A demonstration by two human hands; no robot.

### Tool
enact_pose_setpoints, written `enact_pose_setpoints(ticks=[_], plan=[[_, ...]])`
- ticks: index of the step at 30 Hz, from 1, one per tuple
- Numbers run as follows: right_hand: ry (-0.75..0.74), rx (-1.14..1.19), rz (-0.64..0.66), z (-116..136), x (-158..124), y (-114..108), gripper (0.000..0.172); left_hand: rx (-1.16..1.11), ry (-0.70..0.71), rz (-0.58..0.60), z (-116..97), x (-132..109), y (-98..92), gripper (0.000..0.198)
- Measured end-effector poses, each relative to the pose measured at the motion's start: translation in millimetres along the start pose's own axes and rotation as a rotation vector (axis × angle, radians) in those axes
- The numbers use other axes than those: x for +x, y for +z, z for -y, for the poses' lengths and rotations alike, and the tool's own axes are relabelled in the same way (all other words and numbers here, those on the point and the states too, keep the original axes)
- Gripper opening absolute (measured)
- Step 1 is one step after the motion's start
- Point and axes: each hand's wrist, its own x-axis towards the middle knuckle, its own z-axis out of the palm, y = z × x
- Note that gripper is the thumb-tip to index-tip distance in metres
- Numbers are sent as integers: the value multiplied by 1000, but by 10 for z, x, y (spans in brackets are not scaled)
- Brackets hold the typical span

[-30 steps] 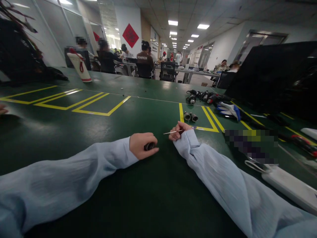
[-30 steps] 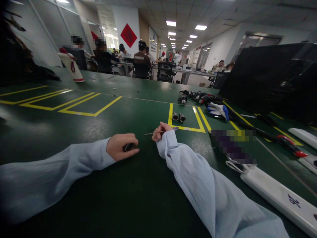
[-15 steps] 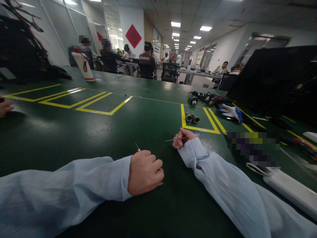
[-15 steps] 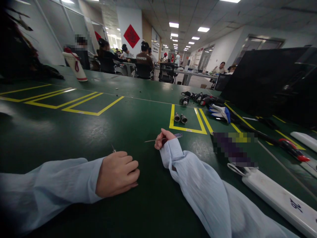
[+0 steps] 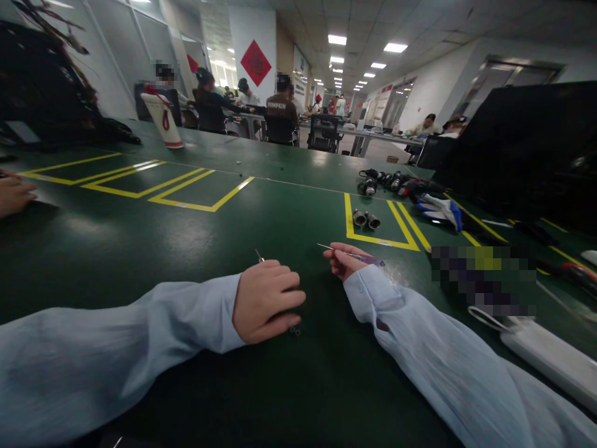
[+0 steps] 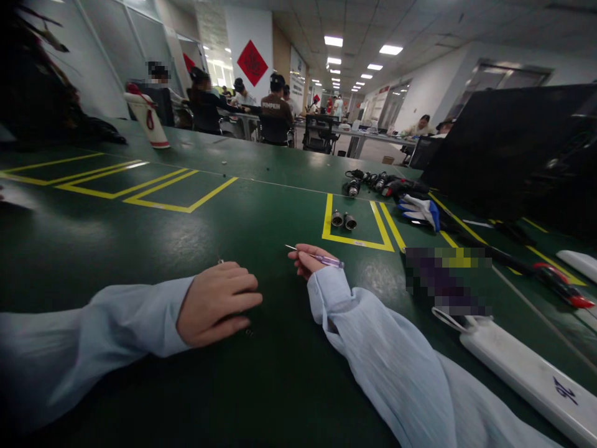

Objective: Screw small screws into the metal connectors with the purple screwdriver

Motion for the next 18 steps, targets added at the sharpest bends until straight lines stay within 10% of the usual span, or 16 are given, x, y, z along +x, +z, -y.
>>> enact_pose_setpoints(ticks=[12, 18], plan=[[-2, -311, 256, -17, -375, 156, 30, -409, -179, -19, 327, -104, 175, 24], [-198, -396, 83, -25, -391, 127, 26, -430, -173, -82, 330, -117, 193, 24]])
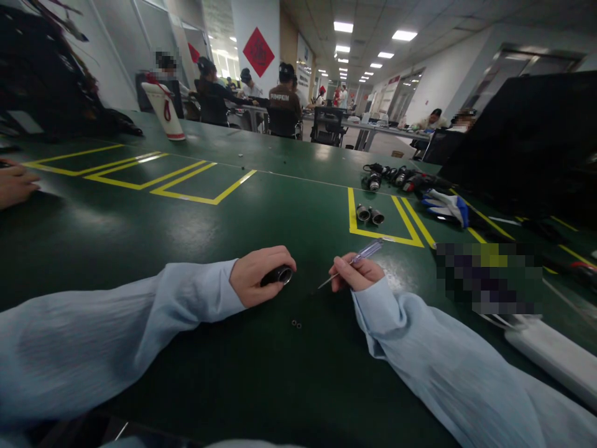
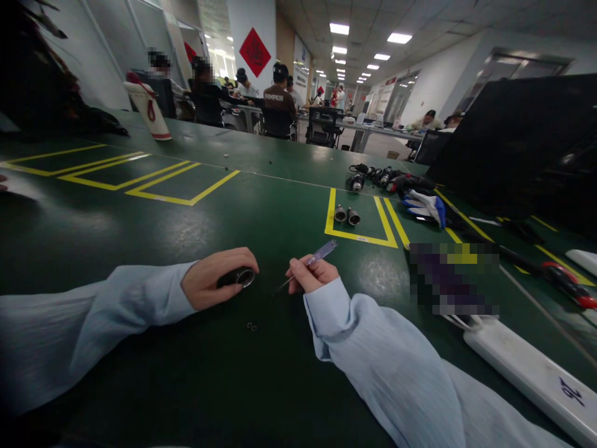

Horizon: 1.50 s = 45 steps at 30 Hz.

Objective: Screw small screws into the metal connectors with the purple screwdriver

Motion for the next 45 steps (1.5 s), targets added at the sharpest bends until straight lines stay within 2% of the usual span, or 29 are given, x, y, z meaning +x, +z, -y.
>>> enact_pose_setpoints(ticks=[2, 4, 7, 12, 14, 19, 22, 24, 26, 29, 31, 38, 42, 45], plan=[[-69, -40, -41, -6, 7, 14, 25, 0, 2, -17, 6, 1, -2, 24], [-108, -116, -18, -18, -10, 50, 26, 2, 15, -32, 6, 5, 0, 24], [-205, -314, 59, -24, -67, 106, 25, 4, 36, -42, 4, 8, 9, 24], [-497, -721, 219, 35, -142, 132, 22, 10, 38, -46, 24, 1, 25, 25], [-545, -821, 285, 53, -147, 134, 23, 12, 43, -48, 37, 0, 32, 26], [-620, -868, 373, 35, -134, 137, 23, 14, 67, -54, 54, 12, 41, 28], [-705, -713, 281, 23, -122, 128, 23, 24, 70, -54, 50, 16, 43, 28], [-644, -568, 174, 30, -110, 115, 22, 43, 73, -55, 45, 10, 47, 29], [-404, -439, 94, 45, -91, 99, 27, 70, 80, -61, 38, -2, 52, 31], [23, -287, 60, 65, -46, 76, 43, 107, 83, -54, 14, -15, 43, 35], [146, -211, 66, 68, -14, 65, 46, 149, 54, -26, -20, -12, 17, 34], [170, -121, 116, 20, 15, 82, 46, 395, -88, 55, -184, -5, -72, 34], [179, -184, 96, 16, 8, 109, 46, 269, -140, 51, -213, -45, -54, 39], [207, -189, 94, 23, 19, 109, 47, 97, -176, -22, -224, -54, -36, 38]])
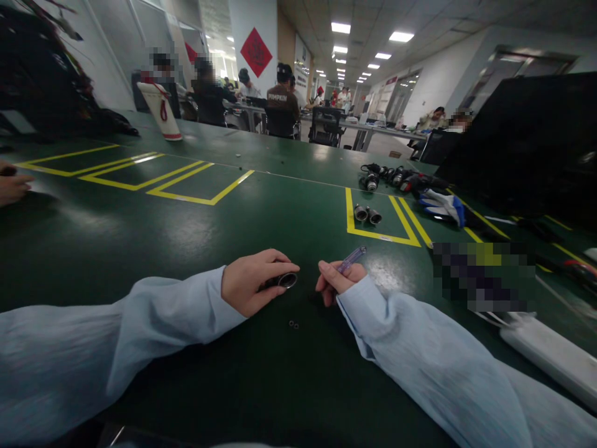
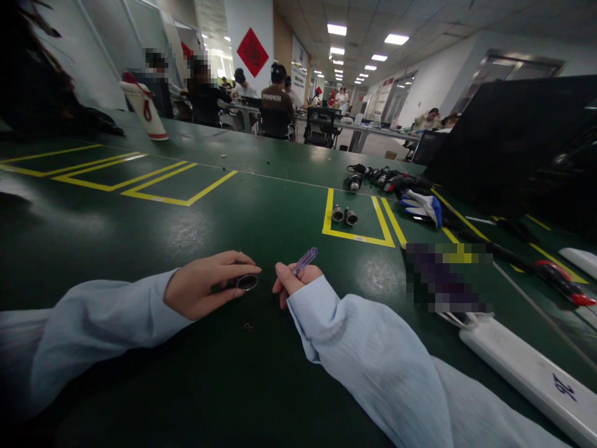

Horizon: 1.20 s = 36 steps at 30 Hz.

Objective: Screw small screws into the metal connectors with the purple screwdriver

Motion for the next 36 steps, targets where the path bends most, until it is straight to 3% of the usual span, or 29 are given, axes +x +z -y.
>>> enact_pose_setpoints(ticks=[5, 9, 18, 22, 26, 33, 36], plan=[[21, 187, 72, 10, 21, -36, 45, -348, -151, -150, -32, 26, 61, 33], [-30, 342, 127, 52, -10, -49, 40, -611, -189, -180, -44, 57, 99, 31], [-206, 424, 123, 32, -70, 31, 34, -634, -258, -221, -82, 96, 88, 26], [-298, 306, 47, -10, -111, 89, 32, -667, -333, -244, -147, 114, 90, 26], [-412, 30, -20, -27, -156, 107, 32, -710, -364, -257, -200, 128, 87, 26], [-858, -391, -68, 23, -190, 110, 21, -795, -381, -304, -254, 162, 93, 24], [-954, -506, -33, 42, -186, 116, 21, -811, -399, -303, -270, 172, 96, 24]])
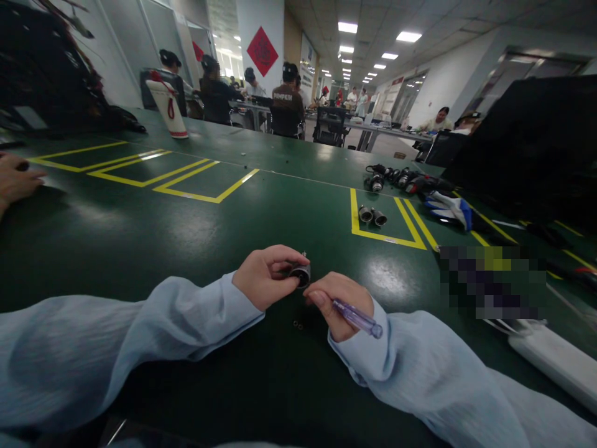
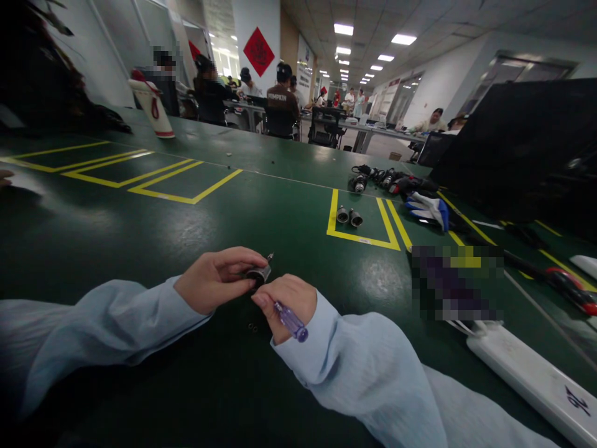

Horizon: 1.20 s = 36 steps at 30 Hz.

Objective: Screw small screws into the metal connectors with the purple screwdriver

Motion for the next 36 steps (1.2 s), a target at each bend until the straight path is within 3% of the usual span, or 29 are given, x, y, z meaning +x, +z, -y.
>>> enact_pose_setpoints(ticks=[17, 36], plan=[[-112, -147, 78, 32, 2, -18, 21, -17, -20, -54, -7, 17, 37, 20], [-80, -107, 50, -5, -5, 16, 21, -24, -109, -36, -5, 42, 41, 20]])
